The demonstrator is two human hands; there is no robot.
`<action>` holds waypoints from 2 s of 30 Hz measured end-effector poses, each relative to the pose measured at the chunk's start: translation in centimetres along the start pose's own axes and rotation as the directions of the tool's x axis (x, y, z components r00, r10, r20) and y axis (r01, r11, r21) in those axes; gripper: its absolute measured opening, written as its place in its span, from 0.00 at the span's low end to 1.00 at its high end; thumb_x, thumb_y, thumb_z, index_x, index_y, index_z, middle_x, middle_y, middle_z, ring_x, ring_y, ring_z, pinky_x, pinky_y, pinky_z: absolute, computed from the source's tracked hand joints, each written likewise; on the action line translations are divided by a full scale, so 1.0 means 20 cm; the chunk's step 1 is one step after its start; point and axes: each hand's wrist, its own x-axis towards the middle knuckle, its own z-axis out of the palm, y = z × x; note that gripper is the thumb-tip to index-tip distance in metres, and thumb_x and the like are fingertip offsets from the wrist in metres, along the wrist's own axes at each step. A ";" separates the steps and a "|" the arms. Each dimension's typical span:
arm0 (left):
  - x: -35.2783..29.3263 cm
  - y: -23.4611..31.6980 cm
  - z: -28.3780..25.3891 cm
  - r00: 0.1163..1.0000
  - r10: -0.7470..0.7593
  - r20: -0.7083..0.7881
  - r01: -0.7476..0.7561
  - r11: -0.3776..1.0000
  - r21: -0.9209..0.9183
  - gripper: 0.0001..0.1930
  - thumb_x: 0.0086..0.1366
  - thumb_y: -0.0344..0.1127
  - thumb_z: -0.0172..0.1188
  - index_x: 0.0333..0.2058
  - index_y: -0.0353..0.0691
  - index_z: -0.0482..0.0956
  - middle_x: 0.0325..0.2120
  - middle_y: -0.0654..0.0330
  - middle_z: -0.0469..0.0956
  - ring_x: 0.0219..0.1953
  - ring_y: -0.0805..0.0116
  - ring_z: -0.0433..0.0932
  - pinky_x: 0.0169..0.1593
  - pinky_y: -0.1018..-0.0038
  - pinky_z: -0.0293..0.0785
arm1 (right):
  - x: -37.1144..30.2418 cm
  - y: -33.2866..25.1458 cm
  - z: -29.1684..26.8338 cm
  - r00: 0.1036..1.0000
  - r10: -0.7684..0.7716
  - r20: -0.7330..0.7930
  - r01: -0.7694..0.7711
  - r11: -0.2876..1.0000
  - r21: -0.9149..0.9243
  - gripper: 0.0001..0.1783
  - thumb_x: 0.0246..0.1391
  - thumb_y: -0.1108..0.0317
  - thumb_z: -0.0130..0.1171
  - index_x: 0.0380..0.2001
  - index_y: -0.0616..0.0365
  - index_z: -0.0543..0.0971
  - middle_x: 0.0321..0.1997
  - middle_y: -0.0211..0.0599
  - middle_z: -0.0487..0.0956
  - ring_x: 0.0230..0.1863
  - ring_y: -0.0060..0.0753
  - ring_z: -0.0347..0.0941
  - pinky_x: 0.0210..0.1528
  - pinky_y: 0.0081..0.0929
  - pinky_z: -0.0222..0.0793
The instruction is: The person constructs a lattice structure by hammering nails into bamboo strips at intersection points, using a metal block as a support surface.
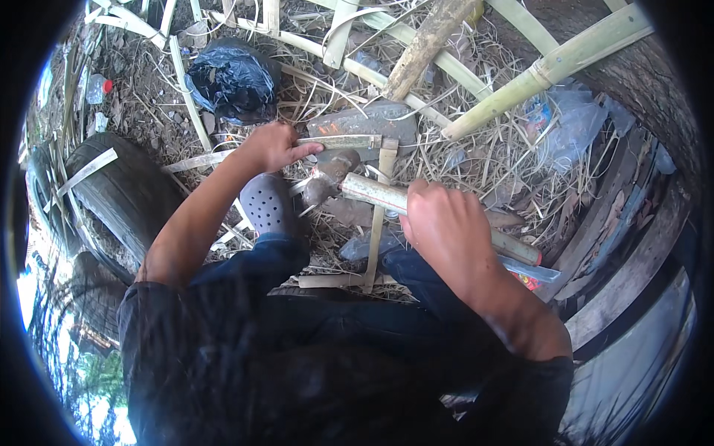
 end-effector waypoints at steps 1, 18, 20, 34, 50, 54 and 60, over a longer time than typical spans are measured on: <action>-0.01 0.01 0.01 1.000 0.009 -0.003 -0.009 1.000 -0.011 0.43 0.58 0.75 0.46 0.18 0.31 0.79 0.19 0.40 0.77 0.30 0.42 0.79 0.39 0.55 0.75 | 0.01 0.01 0.00 1.000 0.000 0.006 0.000 1.000 0.005 0.08 0.48 0.69 0.63 0.26 0.62 0.77 0.24 0.48 0.80 0.26 0.48 0.80 0.31 0.38 0.77; 0.01 0.03 -0.01 1.000 -0.017 0.025 0.017 1.000 0.018 0.43 0.58 0.75 0.46 0.17 0.31 0.79 0.19 0.40 0.77 0.29 0.41 0.79 0.39 0.55 0.75 | -0.06 0.25 0.16 0.975 -0.068 -0.212 0.121 0.961 0.249 0.14 0.34 0.67 0.68 0.24 0.62 0.75 0.25 0.46 0.78 0.27 0.51 0.77 0.30 0.41 0.74; 0.02 0.02 0.00 1.000 -0.013 0.008 0.013 1.000 0.019 0.43 0.58 0.75 0.46 0.17 0.31 0.79 0.19 0.41 0.76 0.29 0.41 0.79 0.39 0.55 0.75 | -0.05 0.34 0.24 0.953 -0.034 -0.301 0.131 0.942 0.308 0.14 0.31 0.68 0.68 0.23 0.63 0.75 0.23 0.46 0.77 0.25 0.52 0.76 0.28 0.41 0.72; 0.01 0.03 0.00 1.000 -0.014 0.003 0.014 0.999 0.046 0.43 0.58 0.74 0.47 0.16 0.32 0.78 0.16 0.42 0.75 0.25 0.42 0.78 0.35 0.55 0.74 | 0.08 0.46 0.36 0.958 -0.113 -0.262 0.197 0.926 0.322 0.12 0.35 0.65 0.64 0.22 0.61 0.75 0.24 0.47 0.78 0.26 0.54 0.76 0.30 0.45 0.72; 0.01 0.03 -0.02 0.997 -0.043 0.067 0.039 0.997 0.064 0.44 0.57 0.77 0.44 0.15 0.34 0.78 0.17 0.42 0.76 0.28 0.43 0.79 0.38 0.56 0.75 | 0.09 0.46 0.39 0.927 -0.192 -0.323 0.293 0.907 0.301 0.14 0.30 0.65 0.66 0.21 0.58 0.73 0.21 0.43 0.76 0.23 0.50 0.75 0.28 0.41 0.72; 0.01 0.02 0.00 0.997 -0.036 0.063 0.033 0.998 0.051 0.43 0.57 0.76 0.45 0.15 0.33 0.78 0.17 0.42 0.76 0.27 0.42 0.79 0.38 0.56 0.75 | 0.11 0.51 0.39 0.939 -0.128 -0.318 0.221 0.935 0.276 0.12 0.33 0.66 0.65 0.21 0.59 0.73 0.22 0.45 0.76 0.24 0.51 0.76 0.28 0.42 0.72; 0.02 0.01 0.00 0.997 -0.037 0.061 0.034 0.998 0.044 0.42 0.58 0.73 0.48 0.14 0.31 0.76 0.15 0.43 0.74 0.24 0.42 0.77 0.34 0.56 0.74 | 0.13 0.50 0.37 0.950 -0.135 -0.281 0.217 0.933 0.286 0.14 0.31 0.65 0.65 0.22 0.59 0.74 0.22 0.46 0.77 0.25 0.51 0.76 0.28 0.42 0.72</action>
